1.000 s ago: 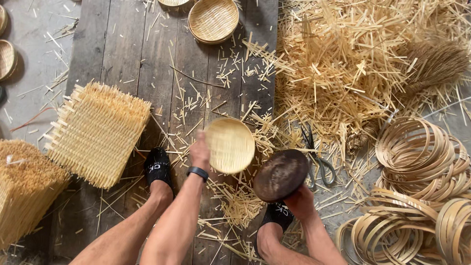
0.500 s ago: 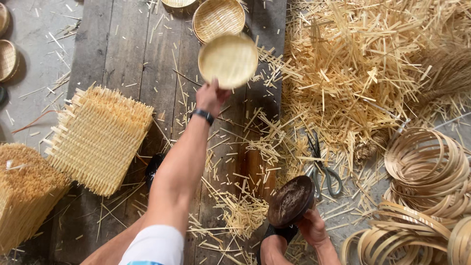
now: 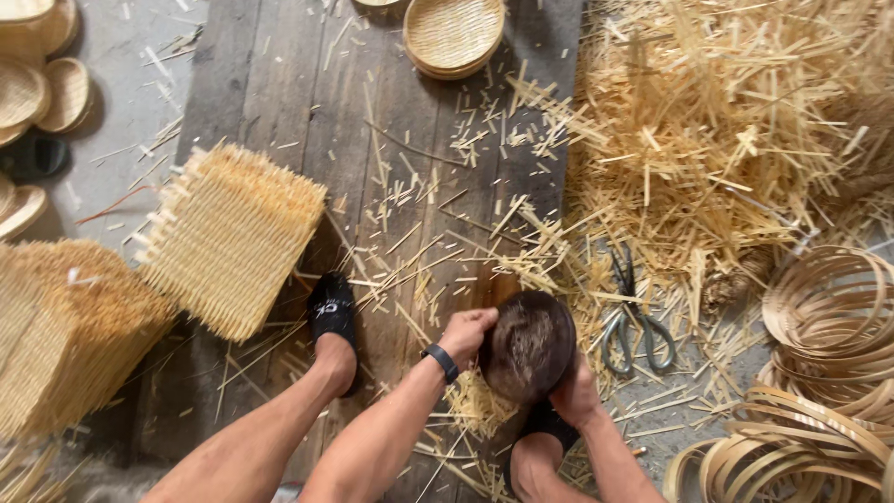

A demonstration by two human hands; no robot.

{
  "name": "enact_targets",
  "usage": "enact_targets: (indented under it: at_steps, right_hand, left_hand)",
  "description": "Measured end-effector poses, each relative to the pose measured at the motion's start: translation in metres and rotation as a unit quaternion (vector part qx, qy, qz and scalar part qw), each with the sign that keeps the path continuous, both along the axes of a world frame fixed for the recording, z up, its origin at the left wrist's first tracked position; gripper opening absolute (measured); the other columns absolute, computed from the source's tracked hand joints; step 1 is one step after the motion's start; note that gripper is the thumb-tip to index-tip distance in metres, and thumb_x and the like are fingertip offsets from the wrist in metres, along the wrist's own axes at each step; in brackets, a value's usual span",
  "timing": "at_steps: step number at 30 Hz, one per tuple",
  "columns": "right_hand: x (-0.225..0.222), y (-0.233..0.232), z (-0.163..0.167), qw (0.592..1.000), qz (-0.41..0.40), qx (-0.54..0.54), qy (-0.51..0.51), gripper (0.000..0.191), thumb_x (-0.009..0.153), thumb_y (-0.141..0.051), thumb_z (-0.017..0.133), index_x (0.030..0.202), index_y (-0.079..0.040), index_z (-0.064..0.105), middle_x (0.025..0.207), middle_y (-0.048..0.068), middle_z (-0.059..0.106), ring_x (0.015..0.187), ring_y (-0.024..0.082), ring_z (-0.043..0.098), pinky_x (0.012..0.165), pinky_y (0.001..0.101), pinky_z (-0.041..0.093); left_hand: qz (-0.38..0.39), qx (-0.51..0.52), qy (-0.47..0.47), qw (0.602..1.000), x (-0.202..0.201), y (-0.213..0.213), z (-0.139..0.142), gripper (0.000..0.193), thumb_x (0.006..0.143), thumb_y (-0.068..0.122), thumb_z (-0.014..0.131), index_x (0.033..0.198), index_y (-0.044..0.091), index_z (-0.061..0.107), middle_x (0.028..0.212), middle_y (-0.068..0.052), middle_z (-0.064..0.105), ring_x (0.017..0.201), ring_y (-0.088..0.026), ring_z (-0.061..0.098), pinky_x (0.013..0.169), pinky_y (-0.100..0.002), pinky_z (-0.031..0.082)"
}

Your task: The person weaves bamboo strips into small round bowls using a circular mold. They wrap a strip around the mold, press it into place, and trim the excess with shears. The finished bowls are stacked nearby.

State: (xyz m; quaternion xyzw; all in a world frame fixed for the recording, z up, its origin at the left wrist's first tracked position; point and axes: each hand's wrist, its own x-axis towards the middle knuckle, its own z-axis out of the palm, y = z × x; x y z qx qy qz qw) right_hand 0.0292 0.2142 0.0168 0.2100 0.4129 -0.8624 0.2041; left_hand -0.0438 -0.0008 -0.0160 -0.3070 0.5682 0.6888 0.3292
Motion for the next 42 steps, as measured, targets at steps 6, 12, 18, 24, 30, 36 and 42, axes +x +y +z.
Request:
enact_targets:
  at_steps: [6,12,18,24,30,36,42]
  right_hand:
    - [-0.038,-0.045,0.002,0.986,0.101,0.122,-0.049,0.046,0.100,-0.029,0.052,0.134,0.001,0.054,0.122,0.015,0.067,0.099,0.027,0.069,0.075,0.0416,0.060]
    - [-0.008,-0.035,-0.048,0.953,0.122,0.263,-0.094,0.036,0.103,-0.026,0.058,0.117,0.006,0.064,0.094,0.018,0.073,0.074,0.023,0.071,0.057,0.0326,0.059]
    - [0.010,-0.011,-0.073,0.968,0.072,0.234,-0.059,0.030,0.103,-0.021,0.058,0.118,0.005,0.064,0.092,0.015,0.071,0.075,0.021,0.070,0.063,0.0322,0.061]
    - [0.002,-0.023,-0.051,0.962,0.070,0.259,-0.050,0.032,0.104,-0.022,0.056,0.118,0.006,0.065,0.094,0.015,0.071,0.077,0.021,0.071,0.063,0.0330,0.060]
    - [-0.031,-0.023,-0.014,0.994,-0.001,0.112,-0.003,0.039,0.097,-0.032,0.056,0.118,0.000,0.064,0.101,0.008,0.074,0.087,0.015,0.074,0.074,0.0273,0.062]
    - [-0.066,-0.033,-0.025,0.949,0.086,0.303,0.019,0.030,0.090,-0.011,0.079,0.114,0.003,0.067,0.098,0.007,0.072,0.081,0.011,0.065,0.071,0.0250,0.056]
    - [-0.068,-0.036,-0.015,0.962,0.083,0.262,-0.007,0.031,0.084,-0.004,0.079,0.112,0.002,0.068,0.098,0.008,0.075,0.081,0.011,0.070,0.074,0.0257,0.060]
  left_hand:
    - [-0.046,-0.251,0.312,0.915,-0.028,-0.092,0.001,0.038,0.090,0.025,0.074,0.121,0.003,0.074,0.115,-0.013,0.078,0.103,-0.023,0.075,0.095,-0.034,0.057]
    - [-0.168,-0.739,0.295,0.582,-0.063,-0.262,0.066,0.099,0.061,0.010,0.085,0.148,-0.001,0.039,0.147,-0.029,0.044,0.138,-0.042,0.038,0.115,-0.052,0.031]
    - [-0.150,-0.616,0.148,0.759,-0.047,-0.330,0.099,0.068,0.074,0.009,0.081,0.137,0.003,0.056,0.143,-0.026,0.054,0.134,-0.040,0.051,0.116,-0.045,0.040]
    - [0.101,-0.682,0.430,0.583,-0.051,-0.284,0.104,0.041,0.098,-0.004,0.057,0.139,-0.002,0.061,0.141,-0.025,0.062,0.135,-0.036,0.058,0.119,-0.047,0.043]
    - [-0.275,-0.411,0.635,0.593,0.032,-0.098,0.069,0.062,0.089,-0.015,0.045,0.145,0.009,0.056,0.156,-0.019,0.052,0.150,-0.027,0.047,0.129,-0.047,0.036]
    - [-0.370,-0.333,0.572,0.652,0.056,-0.064,0.058,0.052,0.087,0.009,0.069,0.138,0.006,0.056,0.148,-0.018,0.054,0.142,-0.031,0.046,0.121,-0.050,0.039]
    - [0.046,-0.283,0.025,0.958,-0.016,-0.107,0.044,0.068,0.071,0.014,0.087,0.127,0.008,0.048,0.114,-0.013,0.067,0.097,-0.020,0.068,0.084,-0.034,0.059]
